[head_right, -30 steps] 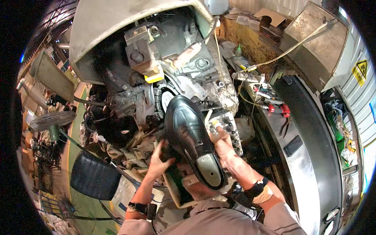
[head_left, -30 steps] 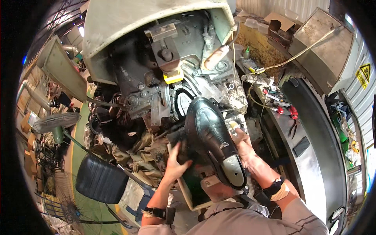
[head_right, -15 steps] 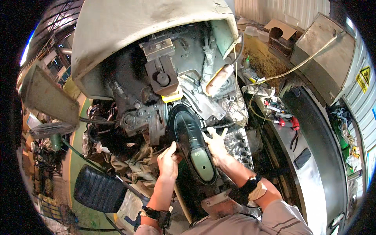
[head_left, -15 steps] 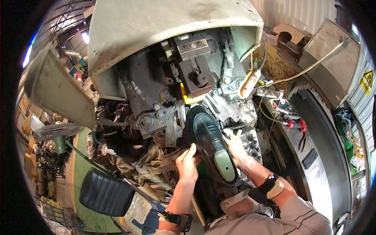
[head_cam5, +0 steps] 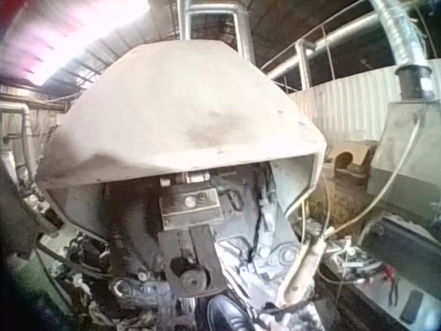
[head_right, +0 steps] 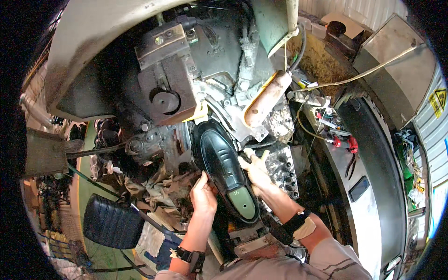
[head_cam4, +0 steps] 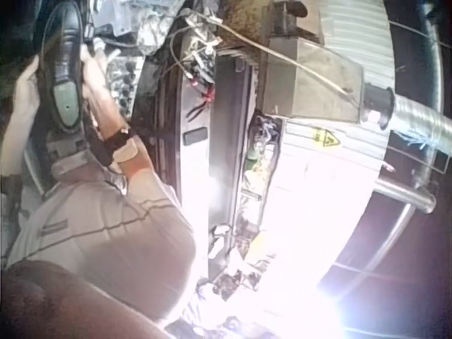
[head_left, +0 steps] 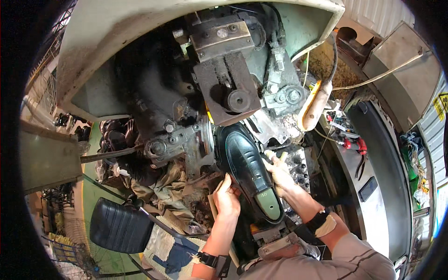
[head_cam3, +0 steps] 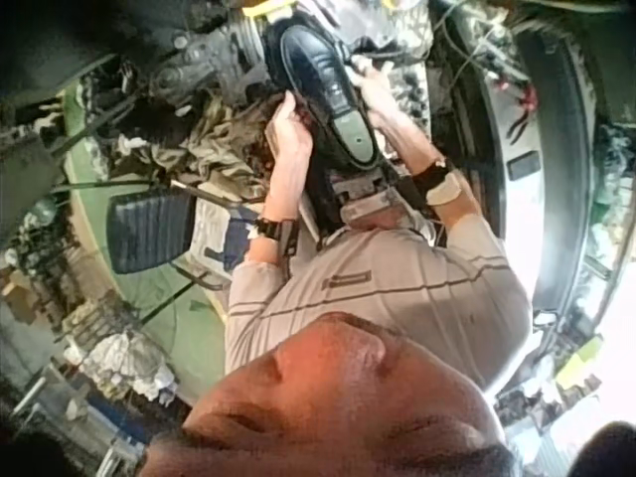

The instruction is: The worker is lasting shoes by placing the shoe upper over a last and using a shoe-lasting machine to shape and attach the components.

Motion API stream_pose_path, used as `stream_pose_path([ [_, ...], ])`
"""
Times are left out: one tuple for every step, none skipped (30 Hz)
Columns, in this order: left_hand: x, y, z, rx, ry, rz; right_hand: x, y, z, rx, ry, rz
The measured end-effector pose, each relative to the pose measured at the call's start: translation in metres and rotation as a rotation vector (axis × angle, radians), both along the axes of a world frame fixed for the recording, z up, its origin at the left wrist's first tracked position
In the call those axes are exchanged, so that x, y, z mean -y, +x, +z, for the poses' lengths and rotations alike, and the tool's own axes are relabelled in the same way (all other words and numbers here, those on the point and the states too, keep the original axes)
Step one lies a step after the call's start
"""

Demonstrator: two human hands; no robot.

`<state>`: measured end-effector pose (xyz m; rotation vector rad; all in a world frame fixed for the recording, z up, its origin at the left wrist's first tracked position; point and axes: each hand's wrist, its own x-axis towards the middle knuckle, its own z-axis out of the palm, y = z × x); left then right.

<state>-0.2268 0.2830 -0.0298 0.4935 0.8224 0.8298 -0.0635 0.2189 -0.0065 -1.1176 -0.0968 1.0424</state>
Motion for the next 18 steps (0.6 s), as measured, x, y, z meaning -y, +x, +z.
stream_pose_path([
  [0.001,0.004,-0.002,0.005,0.011,0.008,0.000,0.003,-0.009,-0.004,-0.004,-0.001],
  [0.002,0.007,-0.003,0.010,0.022,0.016,0.000,0.006,-0.022,-0.043,0.066,0.029],
  [0.002,0.008,-0.004,0.005,0.019,0.020,-0.001,0.007,-0.026,-0.084,0.137,0.064],
  [0.002,0.008,-0.004,-0.009,0.008,0.044,-0.001,0.007,-0.030,-0.089,0.135,0.067],
  [0.003,0.010,-0.004,-0.022,-0.004,0.067,0.000,0.008,-0.034,-0.054,0.132,0.101],
  [0.004,0.012,-0.002,-0.027,-0.007,0.073,0.001,0.008,-0.035,-0.019,0.128,0.138],
  [0.005,0.015,0.001,-0.036,-0.041,0.130,0.000,0.009,-0.040,-0.023,0.125,0.143],
  [0.005,0.018,0.002,-0.046,-0.074,0.187,-0.002,0.011,-0.048,0.001,0.120,0.122],
  [0.006,0.020,0.001,-0.050,-0.078,0.192,-0.004,0.009,-0.047,0.025,0.113,0.101],
  [0.006,0.021,-0.002,0.007,-0.085,0.199,-0.004,0.008,-0.046,0.020,0.109,0.106],
  [0.006,0.022,-0.005,0.064,-0.090,0.206,-0.003,0.007,-0.046,-0.025,0.155,0.106],
  [0.007,0.025,-0.008,0.060,-0.094,0.211,-0.003,0.006,-0.043,-0.070,0.200,0.105],
  [0.008,0.028,-0.010,0.037,-0.050,0.246,-0.004,0.006,-0.044,-0.111,0.214,0.100],
  [0.009,0.032,-0.011,0.014,-0.006,0.279,-0.004,0.005,-0.041,-0.117,0.210,0.102],
  [0.010,0.034,-0.003,-0.026,-0.020,0.303,-0.004,0.004,-0.036,-0.118,0.199,0.100],
  [0.010,0.034,-0.007,-0.030,-0.022,0.308,-0.005,0.003,-0.032,-0.119,0.189,0.098],
  [0.010,0.033,-0.015,-0.067,0.025,0.318,-0.004,0.001,-0.032,-0.057,0.180,0.082],
  [0.009,0.034,-0.017,-0.103,0.075,0.328,-0.005,0.001,-0.037,-0.059,0.181,0.087],
])
